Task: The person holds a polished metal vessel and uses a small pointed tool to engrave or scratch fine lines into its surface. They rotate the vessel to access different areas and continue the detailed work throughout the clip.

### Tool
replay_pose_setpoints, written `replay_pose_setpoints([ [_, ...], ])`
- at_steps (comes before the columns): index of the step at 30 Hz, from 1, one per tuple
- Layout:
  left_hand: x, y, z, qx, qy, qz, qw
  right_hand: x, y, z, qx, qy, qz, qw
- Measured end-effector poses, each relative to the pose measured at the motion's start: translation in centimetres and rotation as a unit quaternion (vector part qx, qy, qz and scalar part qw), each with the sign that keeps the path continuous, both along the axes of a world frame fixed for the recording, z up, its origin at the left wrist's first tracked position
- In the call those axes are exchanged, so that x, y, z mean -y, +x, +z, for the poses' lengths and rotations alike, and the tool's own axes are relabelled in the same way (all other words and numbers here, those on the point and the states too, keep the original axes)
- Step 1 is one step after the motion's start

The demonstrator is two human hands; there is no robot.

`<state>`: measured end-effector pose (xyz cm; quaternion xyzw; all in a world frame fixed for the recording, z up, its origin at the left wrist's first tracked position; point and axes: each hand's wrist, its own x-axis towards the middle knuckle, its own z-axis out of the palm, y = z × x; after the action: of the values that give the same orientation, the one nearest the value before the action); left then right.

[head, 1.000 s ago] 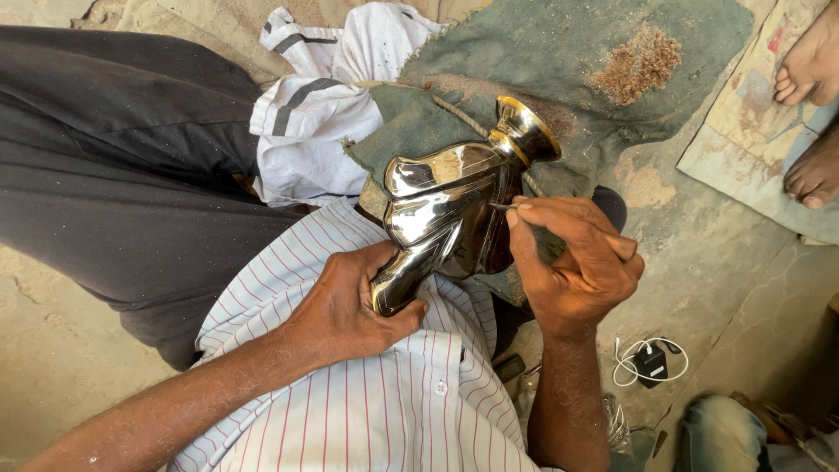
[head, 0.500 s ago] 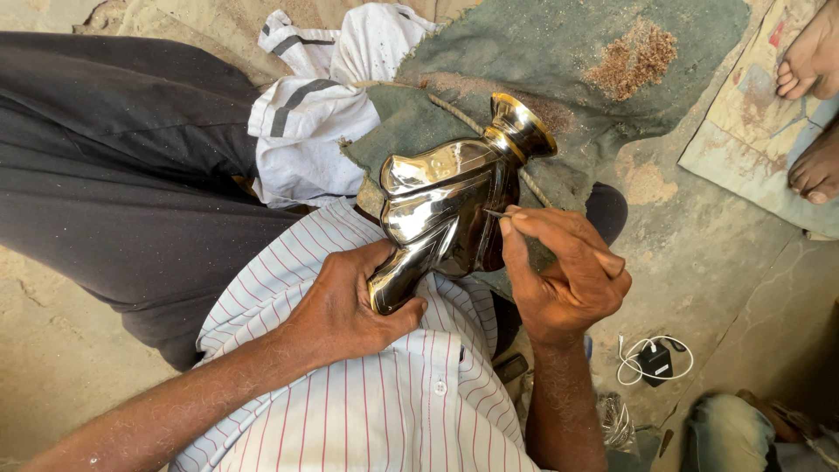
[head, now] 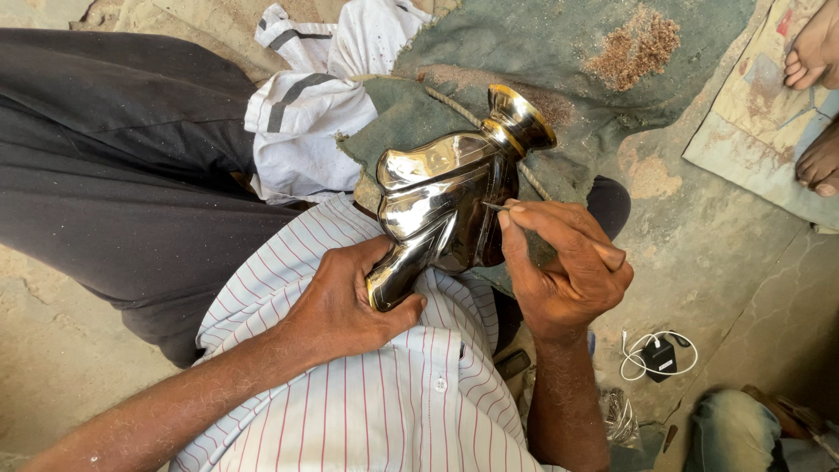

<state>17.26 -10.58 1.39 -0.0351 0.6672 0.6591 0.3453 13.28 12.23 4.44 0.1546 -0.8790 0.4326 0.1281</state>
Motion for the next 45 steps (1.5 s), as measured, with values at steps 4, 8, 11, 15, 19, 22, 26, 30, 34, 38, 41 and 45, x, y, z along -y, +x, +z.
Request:
replay_pose_setpoints([
  [4,0.2,0.0,0.2,0.006,0.018,0.007,1.000,-0.1,0.2,0.2,0.004,-0.017,0.011,1.000],
  [8,0.1,0.0,0.3,-0.010,0.006,0.010,1.000,-0.1,0.4,0.2,0.011,-0.019,0.012,1.000],
  [11,0.0,0.0,0.4,-0.003,0.004,0.008,1.000,-0.1,0.5,0.2,0.011,-0.020,0.012,1.000],
  [15,0.0,0.0,0.4,0.000,0.002,0.008,1.000,-0.1,0.7,0.3,0.016,-0.035,0.015,0.999],
  [19,-0.1,0.1,0.3,-0.010,0.008,0.015,1.000,0.0,1.2,0.4,0.025,-0.038,0.011,0.999],
  [22,-0.1,0.2,0.2,-0.013,0.000,0.013,1.000,0.1,1.5,0.5,0.027,-0.032,0.009,0.999],
  [26,-0.1,0.3,0.1,-0.015,-0.004,0.013,1.000,0.0,1.7,0.5,0.027,-0.029,0.013,0.999],
  [30,-0.1,0.3,0.2,-0.006,-0.004,0.012,1.000,-0.2,1.9,0.3,0.010,-0.026,0.026,0.999],
  [34,-0.1,0.3,0.3,-0.017,0.007,0.020,1.000,-0.2,2.3,0.2,0.005,-0.018,0.028,0.999],
  [38,-0.1,0.4,0.3,-0.024,-0.008,0.017,1.000,-0.2,2.5,0.2,-0.006,-0.013,0.030,0.999],
  [41,-0.1,0.4,0.3,-0.018,-0.006,0.015,1.000,-0.2,2.6,0.2,-0.007,-0.012,0.032,0.999],
  [45,-0.1,0.3,0.3,-0.006,-0.012,0.008,1.000,-0.3,2.8,0.1,-0.007,-0.008,0.035,0.999],
])
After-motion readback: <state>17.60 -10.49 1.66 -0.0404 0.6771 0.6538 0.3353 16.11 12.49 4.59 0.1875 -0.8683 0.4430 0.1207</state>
